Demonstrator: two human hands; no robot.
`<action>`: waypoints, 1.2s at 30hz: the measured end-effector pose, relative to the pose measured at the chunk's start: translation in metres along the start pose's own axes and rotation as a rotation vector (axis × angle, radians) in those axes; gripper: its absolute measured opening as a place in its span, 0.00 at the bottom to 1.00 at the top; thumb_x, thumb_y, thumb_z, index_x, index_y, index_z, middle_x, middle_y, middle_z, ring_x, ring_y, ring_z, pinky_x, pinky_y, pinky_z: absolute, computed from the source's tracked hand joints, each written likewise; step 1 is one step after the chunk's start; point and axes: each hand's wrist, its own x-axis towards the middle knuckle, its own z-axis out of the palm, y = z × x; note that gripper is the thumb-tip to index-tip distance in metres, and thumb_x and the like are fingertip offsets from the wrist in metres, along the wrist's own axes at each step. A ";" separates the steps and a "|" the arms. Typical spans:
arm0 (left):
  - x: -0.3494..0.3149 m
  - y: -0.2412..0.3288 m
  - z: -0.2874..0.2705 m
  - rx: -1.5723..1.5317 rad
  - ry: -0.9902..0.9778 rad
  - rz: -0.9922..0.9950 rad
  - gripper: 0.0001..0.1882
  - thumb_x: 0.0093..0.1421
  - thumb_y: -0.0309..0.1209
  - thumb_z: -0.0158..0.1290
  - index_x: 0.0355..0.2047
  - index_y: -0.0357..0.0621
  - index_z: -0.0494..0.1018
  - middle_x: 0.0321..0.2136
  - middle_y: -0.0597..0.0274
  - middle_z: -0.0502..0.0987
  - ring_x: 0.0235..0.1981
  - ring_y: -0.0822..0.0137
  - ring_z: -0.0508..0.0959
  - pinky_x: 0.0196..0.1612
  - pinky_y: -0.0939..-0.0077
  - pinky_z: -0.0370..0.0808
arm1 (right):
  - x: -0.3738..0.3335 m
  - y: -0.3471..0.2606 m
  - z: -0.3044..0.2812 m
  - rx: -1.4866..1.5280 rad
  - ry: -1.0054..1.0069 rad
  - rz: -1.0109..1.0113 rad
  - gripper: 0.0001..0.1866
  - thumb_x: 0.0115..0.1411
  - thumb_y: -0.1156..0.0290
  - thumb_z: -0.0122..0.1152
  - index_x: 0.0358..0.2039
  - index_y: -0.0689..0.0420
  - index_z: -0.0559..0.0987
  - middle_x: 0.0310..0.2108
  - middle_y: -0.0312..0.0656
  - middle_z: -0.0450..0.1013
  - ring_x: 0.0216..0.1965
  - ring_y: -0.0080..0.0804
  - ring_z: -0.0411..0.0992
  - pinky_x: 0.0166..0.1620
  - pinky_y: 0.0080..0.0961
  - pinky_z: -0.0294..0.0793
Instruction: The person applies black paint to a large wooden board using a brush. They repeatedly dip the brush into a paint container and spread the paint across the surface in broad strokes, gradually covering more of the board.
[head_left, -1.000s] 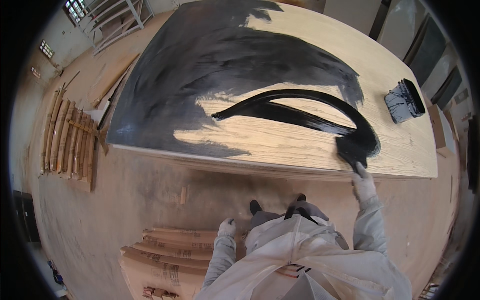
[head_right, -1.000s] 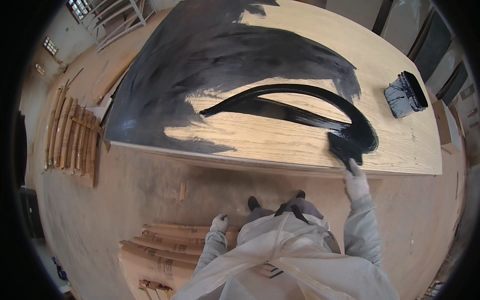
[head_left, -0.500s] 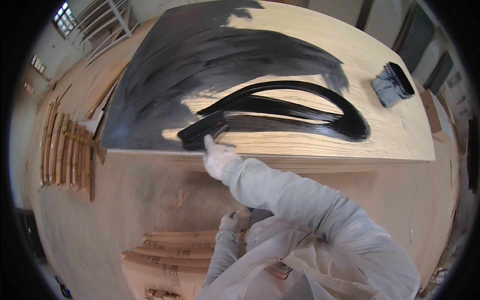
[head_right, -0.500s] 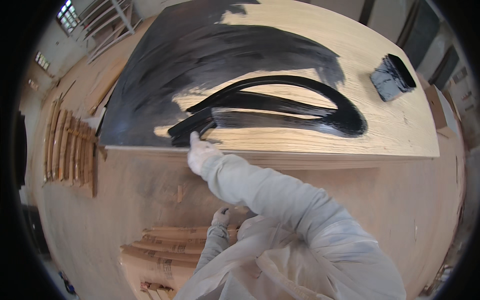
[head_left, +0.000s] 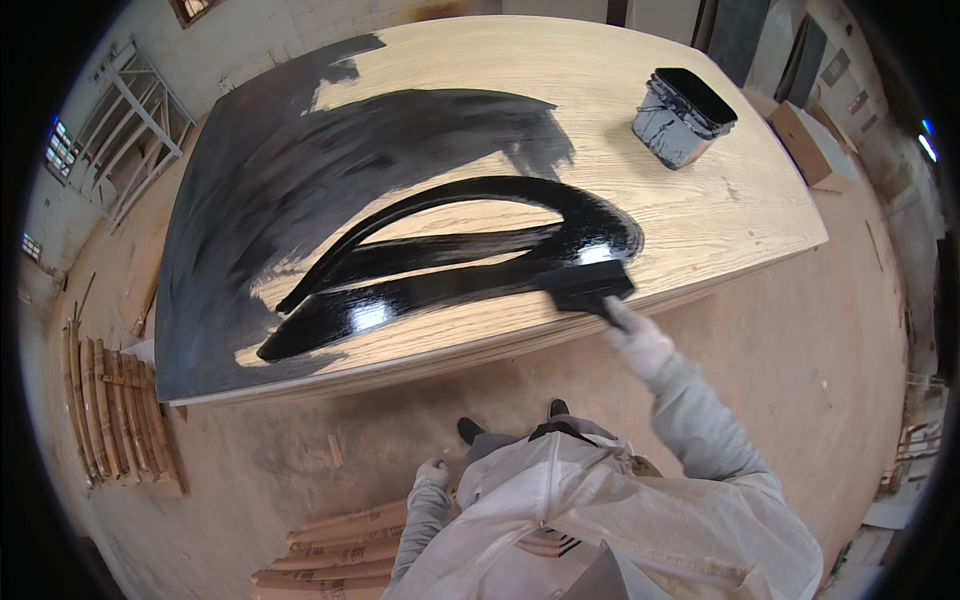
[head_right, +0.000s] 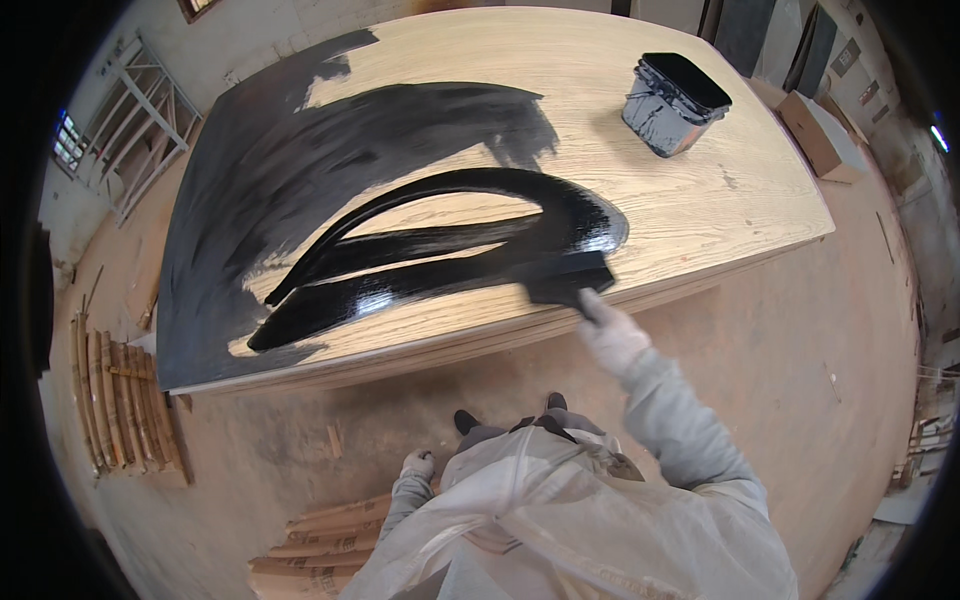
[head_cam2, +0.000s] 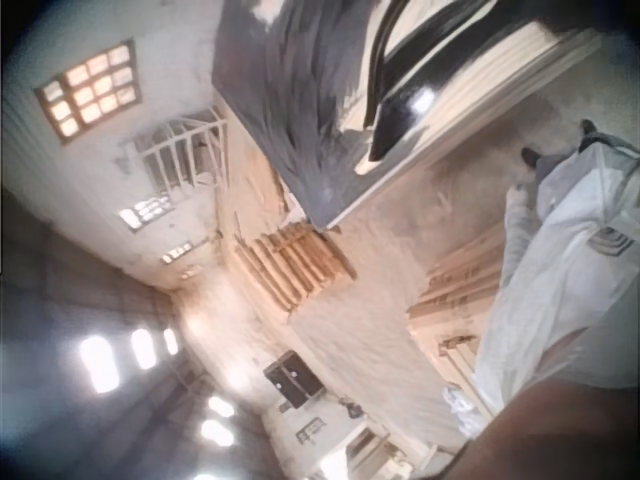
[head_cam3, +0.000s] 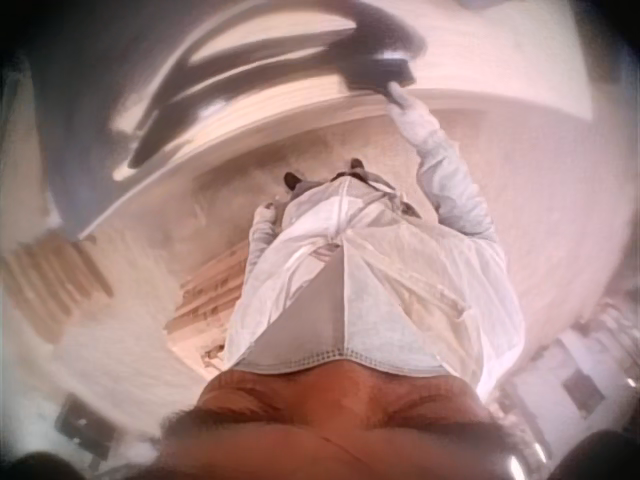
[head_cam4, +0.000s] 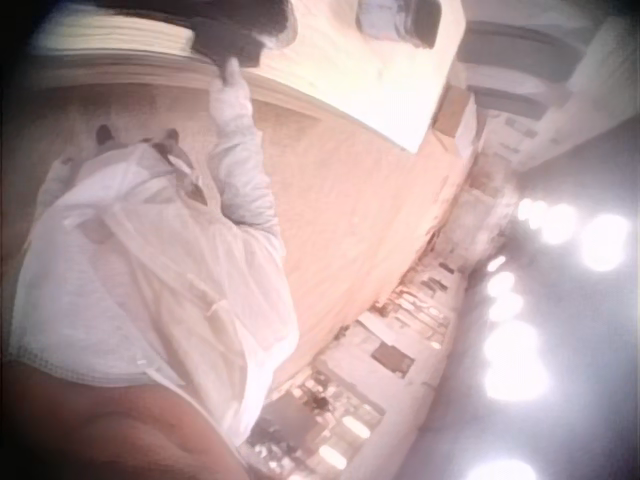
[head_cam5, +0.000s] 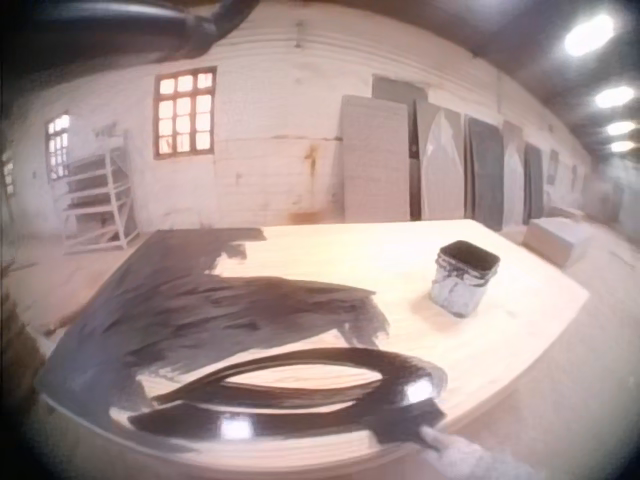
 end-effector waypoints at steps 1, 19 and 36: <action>0.001 0.012 0.003 0.006 0.013 0.013 0.18 0.67 0.39 0.56 0.51 0.44 0.86 0.48 0.42 0.86 0.53 0.44 0.85 0.60 0.56 0.80 | 0.008 0.032 -0.029 -0.060 0.063 -0.020 0.32 0.72 0.64 0.61 0.74 0.58 0.70 0.65 0.52 0.77 0.66 0.36 0.75 0.67 0.28 0.72; -0.075 0.141 0.099 0.068 0.089 0.178 0.20 0.67 0.39 0.57 0.54 0.45 0.84 0.50 0.43 0.86 0.54 0.47 0.85 0.61 0.59 0.79 | 0.280 -0.028 -0.151 -0.698 -0.086 -0.220 0.35 0.62 0.63 0.61 0.72 0.46 0.74 0.59 0.52 0.81 0.61 0.52 0.79 0.62 0.41 0.79; -0.054 0.081 0.048 0.134 -0.044 -0.064 0.18 0.69 0.37 0.56 0.54 0.42 0.84 0.51 0.44 0.86 0.53 0.47 0.86 0.58 0.59 0.80 | -0.004 0.065 -0.112 -0.647 -0.066 -0.043 0.34 0.67 0.61 0.59 0.75 0.43 0.69 0.42 0.56 0.84 0.47 0.56 0.82 0.54 0.52 0.79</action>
